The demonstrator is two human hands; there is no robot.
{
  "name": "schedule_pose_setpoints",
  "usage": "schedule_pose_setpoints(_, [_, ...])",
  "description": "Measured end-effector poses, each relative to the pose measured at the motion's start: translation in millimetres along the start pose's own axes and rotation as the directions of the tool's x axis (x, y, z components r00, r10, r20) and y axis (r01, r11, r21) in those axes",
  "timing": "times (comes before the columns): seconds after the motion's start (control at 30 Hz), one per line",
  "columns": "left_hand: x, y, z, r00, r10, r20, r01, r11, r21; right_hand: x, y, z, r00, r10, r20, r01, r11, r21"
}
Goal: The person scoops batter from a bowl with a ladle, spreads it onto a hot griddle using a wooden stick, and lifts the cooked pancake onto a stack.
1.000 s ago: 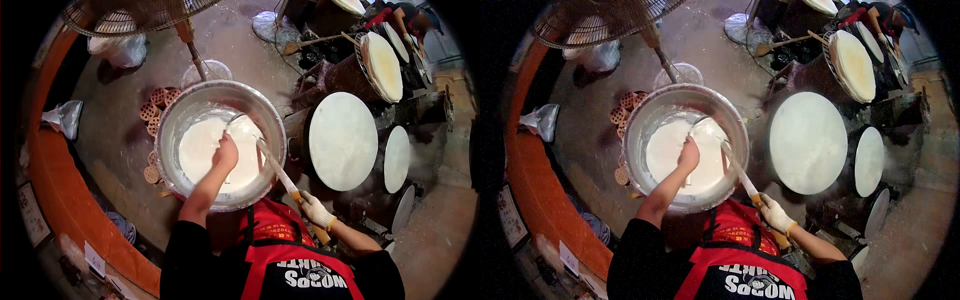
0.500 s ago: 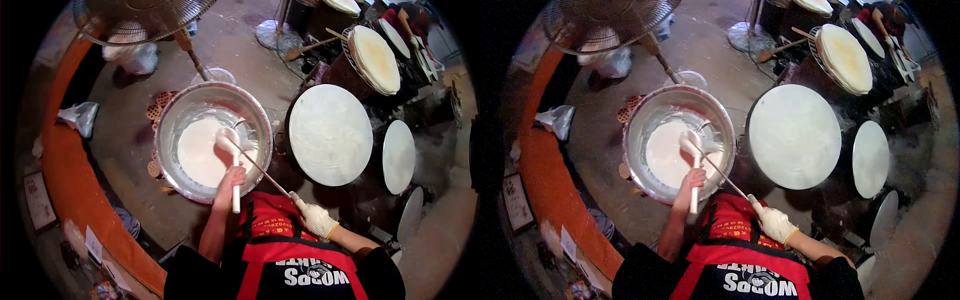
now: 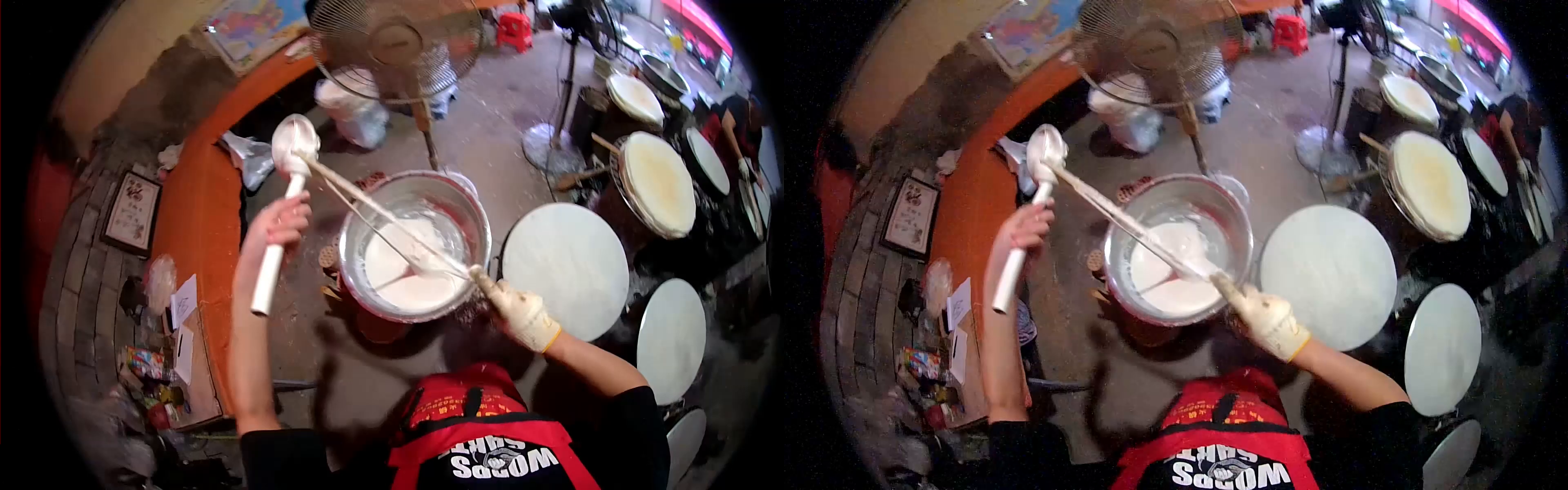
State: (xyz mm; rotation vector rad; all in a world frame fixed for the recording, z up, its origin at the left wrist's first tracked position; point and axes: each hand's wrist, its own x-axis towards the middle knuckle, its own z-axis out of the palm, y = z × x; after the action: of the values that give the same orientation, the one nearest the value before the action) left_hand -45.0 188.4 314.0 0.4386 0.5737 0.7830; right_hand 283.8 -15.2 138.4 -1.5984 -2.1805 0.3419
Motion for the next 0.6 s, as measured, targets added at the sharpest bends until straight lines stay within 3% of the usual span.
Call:
schedule_pose_setpoints(0.07, [-22.3,40.0,33.5,1.000,0.011,-0.011,-0.009,0.990,0.138,20.5,-16.1,-30.7,0.997,-0.011,-0.076,0.006,0.998,-0.069])
schedule_pose_setpoints(0.13, [-34.0,68.1,49.1,0.992,0.117,-0.046,-0.086,0.896,0.435,36.3,-31.9,-44.0,0.959,0.225,-0.170,-0.126,0.883,0.453])
schedule_pose_setpoints(0.23, [-25.3,79.2,18.0,0.953,0.236,-0.190,-0.034,0.708,0.705,41.5,-58.3,-29.7,0.890,0.414,-0.193,-0.327,0.873,0.363])
schedule_pose_setpoints(0.27, [-16.9,77.5,-2.2,0.968,0.137,-0.210,0.039,0.746,0.664,35.7,-63.0,-10.4,0.908,0.353,-0.227,-0.296,0.922,0.249])
schedule_pose_setpoints(0.3, [-6.1,73.7,-24.6,0.943,0.059,-0.328,0.136,0.831,0.539,30.0,-67.6,8.8,0.921,0.290,-0.260,-0.265,0.956,0.127])
schedule_pose_setpoints(0.37, [23.4,77.7,-88.6,0.875,-0.344,-0.341,0.421,0.889,0.182,12.7,-80.8,41.1,0.955,0.074,-0.286,-0.128,0.976,-0.173])
schedule_pose_setpoints(0.43, [23.0,47.3,-127.0,0.890,-0.373,-0.261,0.422,0.891,0.165,-22.1,-84.7,66.8,0.967,0.128,-0.218,-0.178,0.958,-0.227])
schedule_pose_setpoints(0.5, [8.4,15.1,-126.7,0.794,-0.587,-0.157,0.586,0.808,-0.055,-78.9,-91.9,68.9,0.963,0.158,-0.217,-0.206,0.953,-0.222])
schedule_pose_setpoints(0.53, [0.5,-0.7,-113.2,0.746,-0.641,-0.179,0.632,0.767,-0.111,-112.6,-99.7,70.7,0.947,0.233,-0.222,-0.279,0.939,-0.201])
schedule_pose_setpoints(0.57, [-3.8,-14.6,-107.3,0.718,-0.675,-0.169,0.677,0.734,-0.052,-148.9,-106.0,73.7,0.922,0.309,-0.235,-0.355,0.916,-0.185])
schedule_pose_setpoints(0.6, [-5.3,-29.0,-100.1,0.660,-0.736,-0.147,0.738,0.673,-0.056,-191.2,-106.4,90.2,0.864,0.395,-0.314,-0.419,0.908,-0.011])
